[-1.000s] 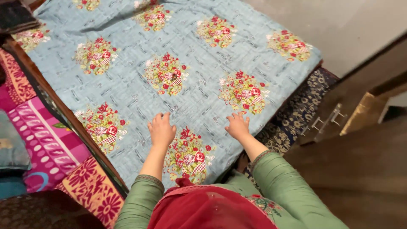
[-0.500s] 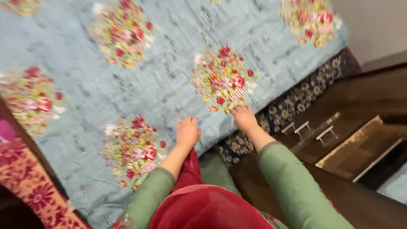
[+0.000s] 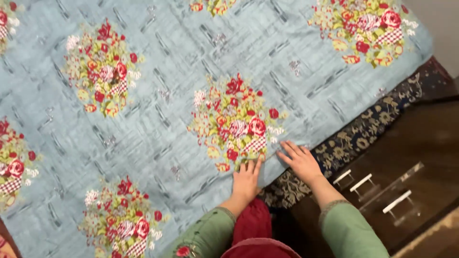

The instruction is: Smoothing and folding a floral bedsheet on a bed

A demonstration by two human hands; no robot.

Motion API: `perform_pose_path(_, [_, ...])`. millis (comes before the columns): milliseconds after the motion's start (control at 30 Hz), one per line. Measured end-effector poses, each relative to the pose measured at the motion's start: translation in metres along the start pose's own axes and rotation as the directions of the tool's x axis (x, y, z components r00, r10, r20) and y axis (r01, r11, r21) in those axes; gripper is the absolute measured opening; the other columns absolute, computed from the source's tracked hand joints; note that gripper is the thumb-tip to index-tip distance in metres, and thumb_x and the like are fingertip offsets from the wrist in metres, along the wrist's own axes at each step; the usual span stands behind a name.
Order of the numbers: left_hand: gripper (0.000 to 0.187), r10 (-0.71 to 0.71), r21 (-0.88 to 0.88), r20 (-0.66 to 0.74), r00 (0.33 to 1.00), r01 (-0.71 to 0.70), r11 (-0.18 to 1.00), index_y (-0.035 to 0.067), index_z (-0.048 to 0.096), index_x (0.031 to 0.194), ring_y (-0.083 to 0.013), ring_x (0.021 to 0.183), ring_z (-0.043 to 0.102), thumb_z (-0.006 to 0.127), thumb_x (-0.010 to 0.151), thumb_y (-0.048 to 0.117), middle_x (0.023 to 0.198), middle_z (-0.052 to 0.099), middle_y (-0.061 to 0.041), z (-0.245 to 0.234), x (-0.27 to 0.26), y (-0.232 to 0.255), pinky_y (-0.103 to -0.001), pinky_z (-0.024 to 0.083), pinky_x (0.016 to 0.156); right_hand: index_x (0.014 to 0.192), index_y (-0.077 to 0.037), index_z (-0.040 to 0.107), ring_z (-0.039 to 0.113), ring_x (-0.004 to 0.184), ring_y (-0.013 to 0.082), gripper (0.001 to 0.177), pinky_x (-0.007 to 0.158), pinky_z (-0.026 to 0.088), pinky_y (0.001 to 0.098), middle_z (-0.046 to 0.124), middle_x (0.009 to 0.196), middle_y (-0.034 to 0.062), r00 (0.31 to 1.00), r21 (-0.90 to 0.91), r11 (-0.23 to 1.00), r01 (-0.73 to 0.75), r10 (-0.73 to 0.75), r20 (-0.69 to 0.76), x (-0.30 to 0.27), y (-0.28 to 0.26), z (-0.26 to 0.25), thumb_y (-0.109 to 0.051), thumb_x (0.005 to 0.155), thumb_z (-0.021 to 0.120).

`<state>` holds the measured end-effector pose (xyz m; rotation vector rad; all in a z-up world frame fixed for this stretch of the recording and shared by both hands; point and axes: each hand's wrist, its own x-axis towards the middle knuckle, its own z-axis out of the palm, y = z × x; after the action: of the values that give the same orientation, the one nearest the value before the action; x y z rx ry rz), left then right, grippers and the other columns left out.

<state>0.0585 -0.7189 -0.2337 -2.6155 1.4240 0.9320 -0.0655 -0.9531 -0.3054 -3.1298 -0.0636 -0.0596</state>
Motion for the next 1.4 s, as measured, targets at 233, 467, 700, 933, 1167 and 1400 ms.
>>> perform_pose_path(233, [0.011, 0.242, 0.119, -0.379, 0.893, -0.212, 0.97, 0.018, 0.064, 0.082, -0.0256, 0.056, 0.071, 0.055, 0.087, 0.018, 0.068, 0.065, -0.003, 0.147, 0.069, 0.002, -0.044, 0.053, 0.045, 0.087, -0.023, 0.059, 0.056, 0.085, 0.0213, 0.014, 0.074, 0.046, 0.0378, 0.055, 0.086, -0.0018, 0.966, 0.177, 0.959, 0.222, -0.191, -0.177, 0.017, 0.039, 0.003, -0.027, 0.098, 0.051])
perform_pose_path(467, [0.019, 0.394, -0.251, 0.241, 0.887, -0.335, 0.908, 0.011, 0.068, 0.093, -0.043, 0.083, 0.07, 0.065, 0.082, 0.026, 0.086, 0.071, -0.018, 0.096, 0.038, 0.058, -0.054, 0.056, 0.066, 0.066, -0.024, 0.065, 0.064, 0.067, 0.0284, 0.012, 0.067, 0.047, 0.0455, 0.066, 0.067, -0.0023, 0.928, 0.218, 0.949, 0.226, -0.279, 0.249, -0.056, 0.03, 0.018, -0.028, 0.076, 0.07])
perform_pose_path(700, [0.024, 0.277, -0.144, 0.168, 0.946, -0.255, 0.956, 0.005, 0.076, 0.095, -0.0408, 0.086, 0.071, 0.061, 0.093, 0.024, 0.093, 0.068, -0.018, 0.046, 0.047, 0.068, -0.053, 0.058, 0.065, 0.083, -0.02, 0.065, 0.068, 0.084, 0.0339, 0.018, 0.079, 0.048, 0.0489, 0.072, 0.082, 0.0045, 0.926, 0.353, 0.926, -0.134, -0.01, 0.379, -0.035, 0.036, -0.034, -0.036, 0.088, 0.067])
perform_pose_path(933, [0.038, 0.065, -0.318, 0.024, 0.998, -0.054, 0.947, 0.009, 0.061, 0.114, -0.039, 0.106, 0.071, 0.073, 0.09, 0.035, 0.103, 0.07, -0.016, -0.063, 0.075, 0.072, -0.053, 0.058, 0.091, 0.097, -0.019, 0.068, 0.071, 0.097, 0.0285, 0.025, 0.086, 0.053, 0.0463, 0.073, 0.091, 0.0074, 0.941, 0.372, 0.871, -0.322, 0.251, 0.226, 0.024, 0.036, -0.096, -0.043, 0.095, 0.061])
perform_pose_path(1167, [0.036, 0.209, -0.217, 0.308, 0.928, -0.145, 0.965, 0.01, 0.072, 0.125, -0.0393, 0.124, 0.065, 0.068, 0.093, 0.028, 0.121, 0.073, -0.02, -0.057, 0.12, 0.008, -0.052, 0.051, 0.109, 0.084, -0.029, 0.065, 0.067, 0.088, 0.0184, 0.01, 0.079, 0.056, 0.0376, 0.062, 0.085, -0.0056, 0.967, 0.133, 0.974, -0.183, 0.154, 0.205, 0.01, 0.149, -0.029, -0.035, 0.09, 0.062])
perform_pose_path(1400, [0.031, 0.042, -0.025, 0.532, 0.846, -0.034, 0.999, 0.006, 0.074, 0.112, -0.0378, 0.118, 0.069, 0.06, 0.087, 0.019, 0.114, 0.073, -0.021, -0.035, 0.128, 0.022, -0.051, 0.055, 0.102, 0.083, -0.033, 0.078, 0.061, 0.107, 0.0137, 0.021, 0.115, 0.037, 0.045, 0.074, 0.081, -0.0069, 0.937, -0.038, 0.947, -0.319, 0.321, 0.136, -0.029, 0.297, -0.027, -0.03, 0.091, 0.058])
